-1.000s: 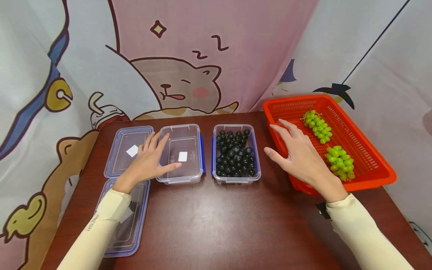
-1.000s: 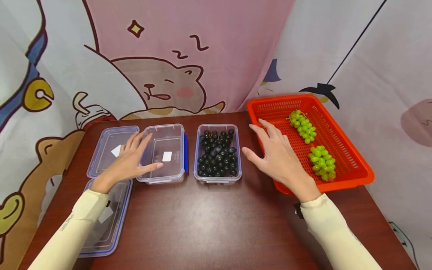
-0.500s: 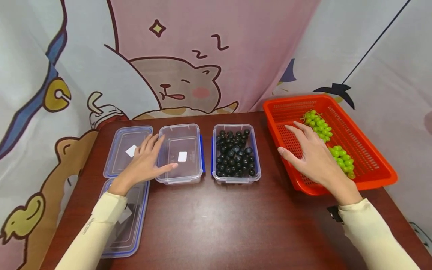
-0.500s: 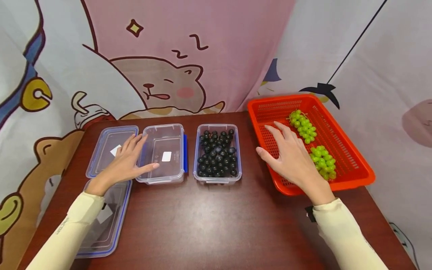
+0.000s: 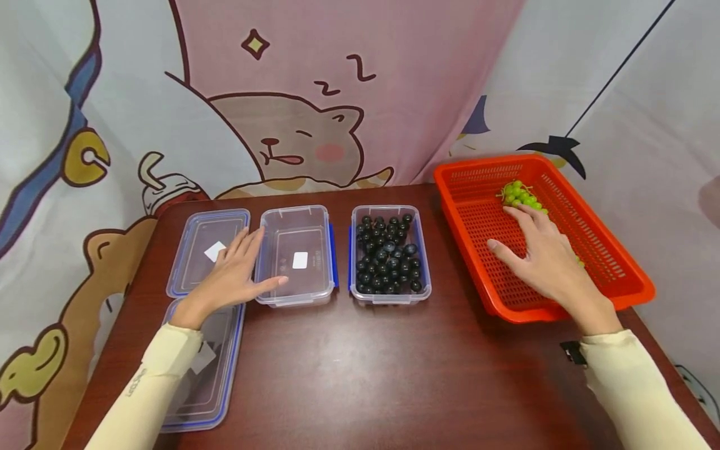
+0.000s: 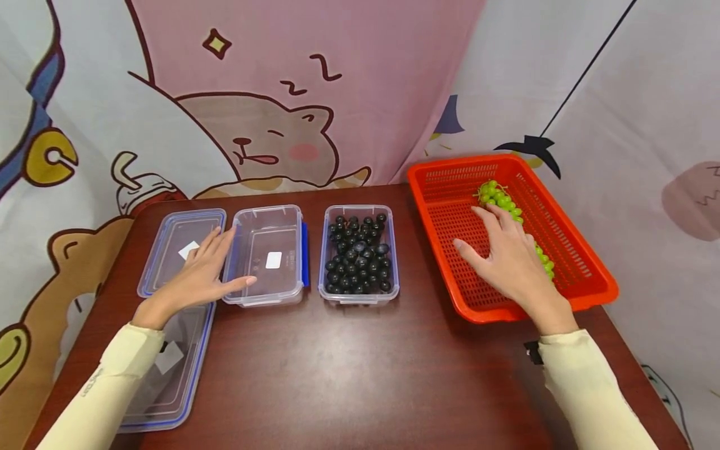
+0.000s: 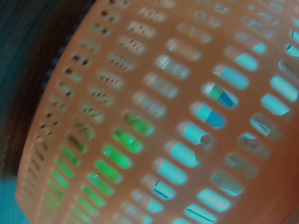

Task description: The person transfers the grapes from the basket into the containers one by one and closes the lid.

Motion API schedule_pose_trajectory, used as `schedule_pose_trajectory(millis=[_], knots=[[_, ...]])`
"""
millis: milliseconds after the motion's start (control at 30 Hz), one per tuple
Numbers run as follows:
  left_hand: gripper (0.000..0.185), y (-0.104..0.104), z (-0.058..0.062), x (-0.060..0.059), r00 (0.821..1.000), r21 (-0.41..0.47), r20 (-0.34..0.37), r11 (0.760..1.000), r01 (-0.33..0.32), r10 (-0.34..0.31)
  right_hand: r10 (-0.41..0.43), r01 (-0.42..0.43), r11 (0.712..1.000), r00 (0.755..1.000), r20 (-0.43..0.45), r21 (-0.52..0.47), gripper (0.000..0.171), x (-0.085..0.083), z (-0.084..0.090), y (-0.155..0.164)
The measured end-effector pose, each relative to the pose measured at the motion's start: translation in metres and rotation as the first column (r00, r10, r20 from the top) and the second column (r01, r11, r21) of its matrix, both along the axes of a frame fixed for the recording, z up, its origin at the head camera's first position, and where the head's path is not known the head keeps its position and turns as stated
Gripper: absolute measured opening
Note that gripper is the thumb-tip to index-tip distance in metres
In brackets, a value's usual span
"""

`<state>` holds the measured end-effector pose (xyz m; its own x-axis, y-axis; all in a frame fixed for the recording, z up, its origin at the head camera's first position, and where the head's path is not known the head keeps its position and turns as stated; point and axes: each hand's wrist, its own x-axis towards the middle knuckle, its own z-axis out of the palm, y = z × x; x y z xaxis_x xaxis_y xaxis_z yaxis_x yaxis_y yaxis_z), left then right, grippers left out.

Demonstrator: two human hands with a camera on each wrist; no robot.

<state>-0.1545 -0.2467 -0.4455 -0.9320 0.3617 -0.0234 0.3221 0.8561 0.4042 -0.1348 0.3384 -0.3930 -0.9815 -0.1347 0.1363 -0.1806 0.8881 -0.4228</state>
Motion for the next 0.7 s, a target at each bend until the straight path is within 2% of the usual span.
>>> schedule_pose_trajectory(millis=[233, 700], knots=[[0.122, -0.006, 0.001, 0.003, 0.999, 0.035, 0.051, 0.999, 0.012, -0.013, -0.058, 0.053, 0.996, 0.995, 0.079, 0.069, 0.092, -0.005, -0.008, 0.021], [0.122, -0.014, -0.002, 0.003, 0.996, 0.089, 0.082, 0.996, 0.028, -0.035, -0.116, 0.098, 0.986, 0.984, 0.136, 0.136, 0.097, -0.01, -0.018, 0.052]])
